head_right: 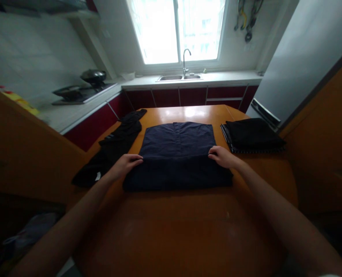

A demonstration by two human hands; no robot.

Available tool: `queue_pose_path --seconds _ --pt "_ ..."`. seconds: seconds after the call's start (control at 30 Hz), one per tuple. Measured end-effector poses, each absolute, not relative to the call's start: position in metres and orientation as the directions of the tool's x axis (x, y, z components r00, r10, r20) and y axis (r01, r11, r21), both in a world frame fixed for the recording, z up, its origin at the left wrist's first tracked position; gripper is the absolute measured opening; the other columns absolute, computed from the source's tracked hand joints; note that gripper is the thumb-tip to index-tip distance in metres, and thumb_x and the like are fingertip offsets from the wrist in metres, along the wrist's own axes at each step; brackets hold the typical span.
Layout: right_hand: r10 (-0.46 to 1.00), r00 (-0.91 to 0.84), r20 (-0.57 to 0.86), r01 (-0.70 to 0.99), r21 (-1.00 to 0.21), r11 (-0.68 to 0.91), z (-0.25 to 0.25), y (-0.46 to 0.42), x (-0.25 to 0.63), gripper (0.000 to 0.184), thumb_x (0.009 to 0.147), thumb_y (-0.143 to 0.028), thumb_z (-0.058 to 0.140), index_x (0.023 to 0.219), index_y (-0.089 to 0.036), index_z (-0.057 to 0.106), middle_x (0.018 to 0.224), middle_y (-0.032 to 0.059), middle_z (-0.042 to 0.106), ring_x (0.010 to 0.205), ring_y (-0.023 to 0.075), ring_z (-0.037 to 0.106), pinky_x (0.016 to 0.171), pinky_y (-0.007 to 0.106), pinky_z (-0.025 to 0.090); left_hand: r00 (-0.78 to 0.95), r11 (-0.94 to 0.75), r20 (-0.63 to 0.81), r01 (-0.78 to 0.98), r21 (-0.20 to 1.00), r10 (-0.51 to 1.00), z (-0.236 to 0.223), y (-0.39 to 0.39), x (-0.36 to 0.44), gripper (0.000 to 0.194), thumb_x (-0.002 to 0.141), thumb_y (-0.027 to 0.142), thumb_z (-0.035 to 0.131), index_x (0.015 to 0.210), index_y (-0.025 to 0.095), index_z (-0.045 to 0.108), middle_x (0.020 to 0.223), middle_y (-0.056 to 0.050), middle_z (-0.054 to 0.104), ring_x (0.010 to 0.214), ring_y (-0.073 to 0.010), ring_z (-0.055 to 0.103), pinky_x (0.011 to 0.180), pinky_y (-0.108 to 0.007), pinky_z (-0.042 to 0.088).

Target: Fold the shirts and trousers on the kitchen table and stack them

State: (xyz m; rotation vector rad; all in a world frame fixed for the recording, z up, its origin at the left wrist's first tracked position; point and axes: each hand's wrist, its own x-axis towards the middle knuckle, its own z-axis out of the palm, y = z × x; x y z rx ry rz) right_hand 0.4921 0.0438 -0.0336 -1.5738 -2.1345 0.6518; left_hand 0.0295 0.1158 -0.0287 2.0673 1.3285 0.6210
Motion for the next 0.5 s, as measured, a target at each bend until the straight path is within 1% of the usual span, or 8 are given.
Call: queue_pose_path --seconds 0.1,0.23,0.3,0.4,0.5 --pt "0.952 -0.305 -0.021 0.769 -0.595 0.233 -0.035 0.070 0.497 0.029 0.086 -0.044 0.055 0.079 -0.019 0.068 0.083 0.0075 0.067 0.082 0.0225 0.060 0.079 0.034 0.047 0.374 -0.311 0.065 0.649 0.695 0.925 -0.032 0.138 0.036 0.043 0.076 0.057 0.067 0.089 0.018 0.078 0.092 -0.007 0.079 0.089 -0.0266 0.071 0.082 -0.034 0.052" --pt "0.946 -0.319 -0.060 0.776 -0.589 0.224 -0.042 0.100 0.501 0.032 0.084 -0.047 0.057 0.076 -0.018 0.068 0.080 0.0069 0.067 0.080 0.0219 0.059 0.077 0.033 0.046 0.349 -0.336 0.120 0.666 0.666 0.929 -0.038 0.157 0.039 0.041 0.077 0.055 0.066 0.089 0.017 0.077 0.093 -0.008 0.078 0.090 -0.0261 0.070 0.083 -0.034 0.051" --pt "0.944 -0.322 -0.071 0.783 -0.581 0.223 -0.045 0.112 0.501 0.032 0.085 -0.046 0.057 0.074 -0.018 0.068 0.078 0.0069 0.067 0.078 0.0213 0.058 0.075 0.032 0.046 0.346 -0.345 0.129 0.686 0.640 0.929 -0.043 0.163 0.039 0.036 0.079 0.050 0.065 0.089 0.017 0.076 0.094 -0.008 0.077 0.091 -0.0260 0.070 0.086 -0.034 0.050" --pt "0.945 -0.312 -0.097 0.817 -0.535 0.215 -0.050 0.128 0.498 0.028 0.087 -0.039 0.056 0.074 -0.017 0.068 0.077 0.0065 0.067 0.076 0.0200 0.058 0.074 0.031 0.046 0.335 -0.342 0.128 0.722 0.601 0.933 -0.054 0.170 0.039 0.027 0.081 0.041 0.063 0.089 0.018 0.075 0.096 -0.009 0.076 0.094 -0.0260 0.069 0.090 -0.036 0.050" --pt "0.954 -0.278 -0.111 0.854 -0.482 0.193 -0.052 0.138 0.491 0.023 0.087 -0.034 0.058 0.074 -0.018 0.069 0.078 0.0068 0.068 0.077 0.0198 0.059 0.076 0.031 0.047 0.321 -0.341 0.142 0.735 0.586 0.936 -0.062 0.173 0.040 0.024 0.083 0.039 0.064 0.087 0.018 0.074 0.097 -0.009 0.073 0.097 -0.0252 0.067 0.094 -0.036 0.049"
